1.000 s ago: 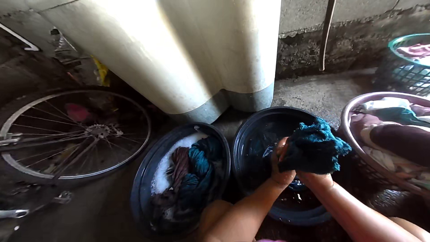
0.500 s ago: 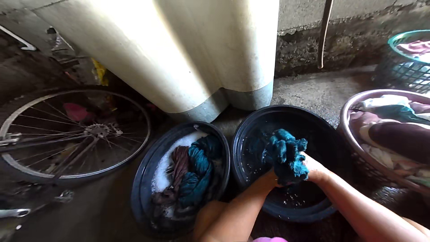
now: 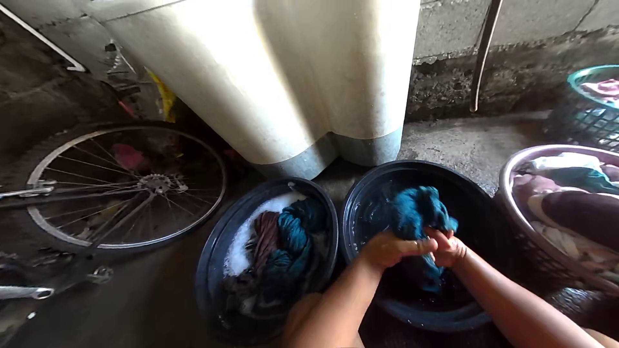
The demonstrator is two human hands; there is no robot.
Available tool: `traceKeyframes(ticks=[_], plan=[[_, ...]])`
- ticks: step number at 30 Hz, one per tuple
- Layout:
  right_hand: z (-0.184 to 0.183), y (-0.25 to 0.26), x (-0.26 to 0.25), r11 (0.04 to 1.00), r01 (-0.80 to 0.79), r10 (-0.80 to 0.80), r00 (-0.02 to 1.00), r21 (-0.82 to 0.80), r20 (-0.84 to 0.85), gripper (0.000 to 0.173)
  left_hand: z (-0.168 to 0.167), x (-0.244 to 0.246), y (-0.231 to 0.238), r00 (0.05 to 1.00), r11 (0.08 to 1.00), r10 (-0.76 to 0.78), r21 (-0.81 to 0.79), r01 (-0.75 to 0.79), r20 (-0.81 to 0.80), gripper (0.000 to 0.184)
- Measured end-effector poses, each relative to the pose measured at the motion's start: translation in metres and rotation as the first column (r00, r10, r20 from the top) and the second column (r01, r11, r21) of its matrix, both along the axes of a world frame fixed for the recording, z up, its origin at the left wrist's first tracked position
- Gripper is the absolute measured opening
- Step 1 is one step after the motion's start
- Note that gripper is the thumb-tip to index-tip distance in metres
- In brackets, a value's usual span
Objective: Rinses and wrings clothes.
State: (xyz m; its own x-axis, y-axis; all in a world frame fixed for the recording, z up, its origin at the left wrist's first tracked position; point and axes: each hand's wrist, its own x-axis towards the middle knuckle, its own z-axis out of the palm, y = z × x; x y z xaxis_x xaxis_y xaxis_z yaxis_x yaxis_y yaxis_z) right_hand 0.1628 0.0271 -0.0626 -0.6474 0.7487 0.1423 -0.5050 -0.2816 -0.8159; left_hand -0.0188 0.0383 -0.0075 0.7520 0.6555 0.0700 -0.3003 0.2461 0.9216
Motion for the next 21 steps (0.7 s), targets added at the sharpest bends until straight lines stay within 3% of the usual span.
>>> traceKeyframes(ticks=[2,5,8,11,14,16,18,21], plan=[[-0.015,0.018,-0.001,0.970,-0.141,0.135,0.990,0.200,0.046,0.048,0.003,-0.008,0.012,0.993,0.995,0.097,-0.024,-0.095,0.073,0.023],[-0.008,0.024,-0.013,0.990,-0.126,0.105,0.960,0.067,0.261,0.065,-0.008,-0.009,0.036,0.981,0.988,0.157,-0.012,-0.157,0.116,0.038],[0.003,0.016,-0.023,0.999,0.024,-0.006,0.873,-0.030,0.487,0.062,-0.008,0.001,0.034,0.955,0.943,0.290,-0.153,-0.295,-0.060,0.033],[0.002,0.013,-0.031,0.991,0.135,-0.103,0.736,0.004,0.669,0.056,-0.018,0.011,0.035,0.891,0.863,0.404,-0.235,-0.447,-0.209,0.029],[-0.009,0.016,-0.033,0.959,0.077,-0.264,0.595,0.273,0.759,0.043,-0.027,0.018,0.037,0.845,0.793,0.462,-0.302,-0.529,-0.269,0.028],[-0.010,0.017,-0.035,0.937,0.027,-0.320,0.463,0.347,0.827,0.036,-0.032,0.022,0.037,0.825,0.764,0.487,-0.318,-0.562,-0.288,0.027],[-0.011,0.017,-0.037,0.942,-0.004,-0.316,0.322,0.335,0.892,0.030,-0.038,0.025,0.036,0.805,0.743,0.511,-0.316,-0.590,-0.302,0.027],[-0.002,0.013,-0.040,0.972,-0.036,-0.226,0.108,0.231,0.968,0.035,-0.043,0.034,0.033,0.752,0.690,0.561,-0.307,-0.656,-0.346,0.028]])
